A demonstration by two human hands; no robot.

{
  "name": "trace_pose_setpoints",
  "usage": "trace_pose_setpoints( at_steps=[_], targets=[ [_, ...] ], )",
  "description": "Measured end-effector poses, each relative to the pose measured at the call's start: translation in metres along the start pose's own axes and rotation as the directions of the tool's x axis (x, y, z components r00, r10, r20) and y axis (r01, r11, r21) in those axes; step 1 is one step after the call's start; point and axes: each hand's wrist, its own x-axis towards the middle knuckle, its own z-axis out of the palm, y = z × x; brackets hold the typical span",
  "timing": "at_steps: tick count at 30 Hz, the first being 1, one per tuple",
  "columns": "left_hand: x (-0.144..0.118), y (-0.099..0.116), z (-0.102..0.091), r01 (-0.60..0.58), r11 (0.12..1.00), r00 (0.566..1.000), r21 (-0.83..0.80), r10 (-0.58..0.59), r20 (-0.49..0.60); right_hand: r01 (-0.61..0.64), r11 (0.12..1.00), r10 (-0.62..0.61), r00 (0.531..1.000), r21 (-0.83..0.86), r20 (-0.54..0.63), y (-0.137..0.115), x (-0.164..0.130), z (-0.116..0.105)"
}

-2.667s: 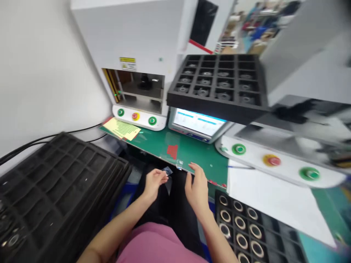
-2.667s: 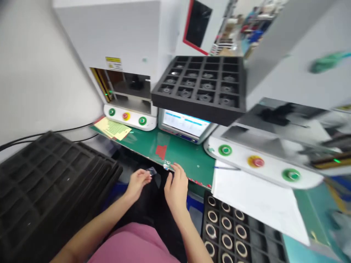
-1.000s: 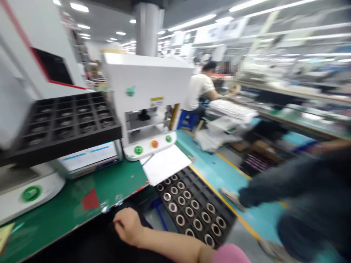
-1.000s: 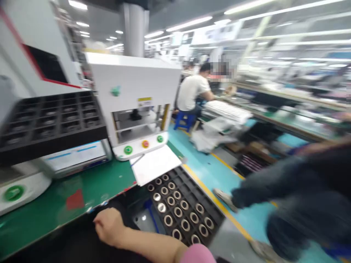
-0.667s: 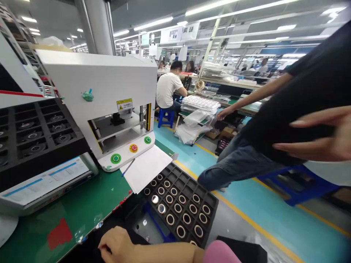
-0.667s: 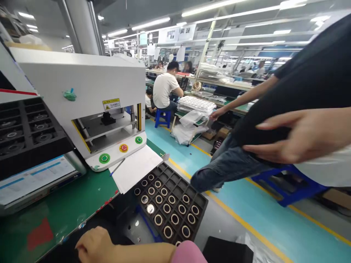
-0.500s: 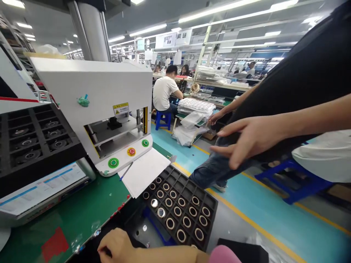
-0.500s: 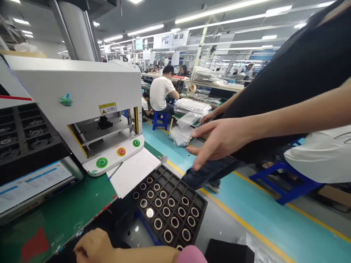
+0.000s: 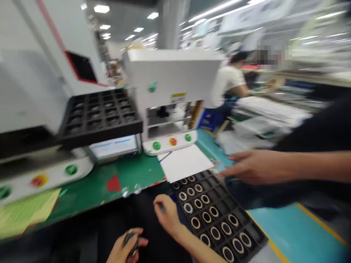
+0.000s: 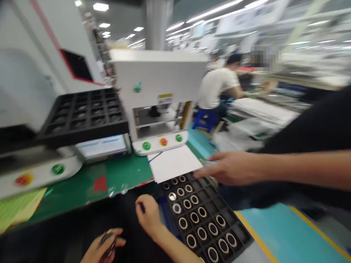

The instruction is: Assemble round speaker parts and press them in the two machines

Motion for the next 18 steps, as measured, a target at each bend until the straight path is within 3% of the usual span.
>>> trace_pose_setpoints(
  at_steps=[1,2,3,5,6,9,11,13,15,16,18],
  targets=[
    [0.000,-0.014,0.003,0.011,0.999,0.999,-0.042,-0.012,-0.030,-0.030,0.999,0.030,0.999,0.021,0.034,0.000,-0.007,-0.005],
    [0.000,-0.028,0.005,-0.061,0.998,0.998,-0.015,0.062,0.024,-0.062,0.997,0.059,0.996,0.040,0.069,0.001,-0.014,-0.009],
    [0.002,-0.041,0.006,-0.084,0.994,0.996,-0.068,0.082,-0.035,-0.094,0.994,0.087,0.991,0.055,0.106,0.003,-0.020,-0.012],
    [0.004,-0.067,-0.005,-0.132,0.978,0.957,-0.164,0.083,-0.279,-0.153,0.986,0.139,0.975,0.064,0.176,0.007,-0.028,-0.014],
    [0.001,-0.080,-0.015,-0.174,0.968,0.899,-0.180,0.081,-0.430,-0.175,0.983,0.159,0.964,0.062,0.211,0.008,-0.032,-0.014],
    [-0.028,-0.120,-0.051,-0.266,0.958,0.643,-0.102,0.098,-0.759,-0.222,0.974,0.196,0.929,0.049,0.313,0.004,-0.041,-0.016],
    [-0.054,-0.141,-0.071,-0.290,0.957,0.505,-0.031,0.126,-0.854,-0.247,0.968,0.213,0.902,0.044,0.375,-0.001,-0.046,-0.019],
    [-0.071,-0.153,-0.085,-0.311,0.950,0.413,0.004,0.140,-0.900,-0.267,0.963,0.226,0.884,0.046,0.408,-0.004,-0.048,-0.020],
    [-0.072,-0.157,-0.090,-0.338,0.941,0.385,-0.006,0.132,-0.913,-0.281,0.957,0.231,0.882,0.064,0.411,-0.006,-0.046,-0.016],
    [-0.067,-0.155,-0.089,-0.354,0.935,0.405,-0.028,0.126,-0.906,-0.286,0.955,0.228,0.880,0.083,0.417,-0.007,-0.045,-0.013],
    [-0.049,-0.145,-0.078,-0.385,0.918,0.498,-0.092,0.123,-0.859,-0.300,0.944,0.215,0.872,0.134,0.440,-0.011,-0.042,-0.007]
  ],
)
